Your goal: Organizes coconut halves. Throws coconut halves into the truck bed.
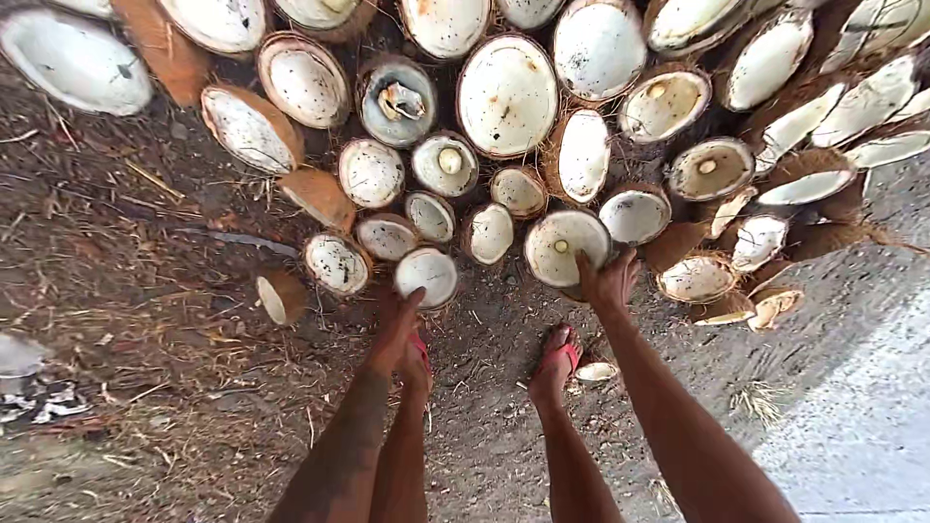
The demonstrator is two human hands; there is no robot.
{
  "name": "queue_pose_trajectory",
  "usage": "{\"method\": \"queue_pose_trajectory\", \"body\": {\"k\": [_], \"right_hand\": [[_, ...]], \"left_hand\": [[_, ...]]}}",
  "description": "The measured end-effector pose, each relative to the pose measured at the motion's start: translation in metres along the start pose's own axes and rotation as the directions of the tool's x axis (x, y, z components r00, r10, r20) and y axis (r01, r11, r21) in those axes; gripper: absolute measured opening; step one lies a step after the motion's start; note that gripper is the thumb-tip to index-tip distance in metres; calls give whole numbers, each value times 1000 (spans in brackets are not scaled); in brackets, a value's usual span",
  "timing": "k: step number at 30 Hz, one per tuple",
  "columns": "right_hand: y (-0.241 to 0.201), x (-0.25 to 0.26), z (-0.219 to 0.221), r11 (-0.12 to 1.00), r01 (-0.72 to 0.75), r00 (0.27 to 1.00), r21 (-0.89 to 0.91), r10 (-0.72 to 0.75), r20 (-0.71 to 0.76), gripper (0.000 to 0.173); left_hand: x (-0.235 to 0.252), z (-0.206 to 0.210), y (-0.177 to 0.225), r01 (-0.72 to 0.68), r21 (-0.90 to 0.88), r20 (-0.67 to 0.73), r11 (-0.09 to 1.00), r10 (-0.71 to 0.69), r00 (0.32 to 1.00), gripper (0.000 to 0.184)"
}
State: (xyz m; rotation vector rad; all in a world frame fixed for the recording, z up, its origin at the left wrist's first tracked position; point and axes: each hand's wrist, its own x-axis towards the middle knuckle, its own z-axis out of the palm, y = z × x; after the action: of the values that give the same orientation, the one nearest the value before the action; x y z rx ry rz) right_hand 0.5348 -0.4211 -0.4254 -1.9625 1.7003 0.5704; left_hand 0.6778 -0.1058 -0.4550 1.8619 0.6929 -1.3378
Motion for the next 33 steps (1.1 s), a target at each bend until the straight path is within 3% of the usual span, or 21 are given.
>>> {"method": "queue_pose_trajectory", "body": {"k": [2,5,8,10,12,15,16,18,20,22,25,28,31,33], "right_hand": [[9,27,14,995,-70,997,73,67,47,90],[32,18,9,921,-225,951,319,136,278,71],[35,6,12,772,-359,915,524,182,359,64],[32,-11,5,764,-305,928,568,104,358,61],[19,-24,-10,815,-118,920,568,-125,370,54],[-35,-27,-23,854,309,745,418,-491,452,54],[-58,-24,-18,852,397,689,341,-522,502,62],[-91,-9,10,831,497,641,250,-545,541,77],[-105,12,30,838,469,644,280,-541,540,100],[-106,20,32,859,393,644,328,-512,569,113],[-109,1,26,861,355,607,363,-508,611,92],[-113,-25,32,924,283,678,259,-384,627,80],[-108,-31,54,903,247,722,351,-414,555,87],[-112,-40,57,908,130,738,399,-358,573,79]], "left_hand": [[18,33,7,118,-116,-92,986,-129,987,84],[7,41,-2,181,-167,-110,969,-200,974,79],[-8,-1,-12,-71,34,38,997,70,997,74],[-27,-38,3,-326,226,207,918,282,937,65],[-33,-67,35,-538,425,324,728,432,842,66],[-6,-85,76,-629,729,403,269,574,713,100],[10,-82,87,-609,780,438,142,570,695,106],[36,-66,108,-573,820,503,-1,481,719,112],[48,-47,119,-549,831,537,-88,383,752,109],[50,-38,121,-539,840,528,-63,325,785,104],[53,-58,112,-621,772,548,134,352,758,90],[16,-95,99,-715,579,591,391,402,699,82],[-21,-136,86,-561,420,500,714,334,799,78],[-10,-155,68,-462,421,314,781,352,882,80]]}}
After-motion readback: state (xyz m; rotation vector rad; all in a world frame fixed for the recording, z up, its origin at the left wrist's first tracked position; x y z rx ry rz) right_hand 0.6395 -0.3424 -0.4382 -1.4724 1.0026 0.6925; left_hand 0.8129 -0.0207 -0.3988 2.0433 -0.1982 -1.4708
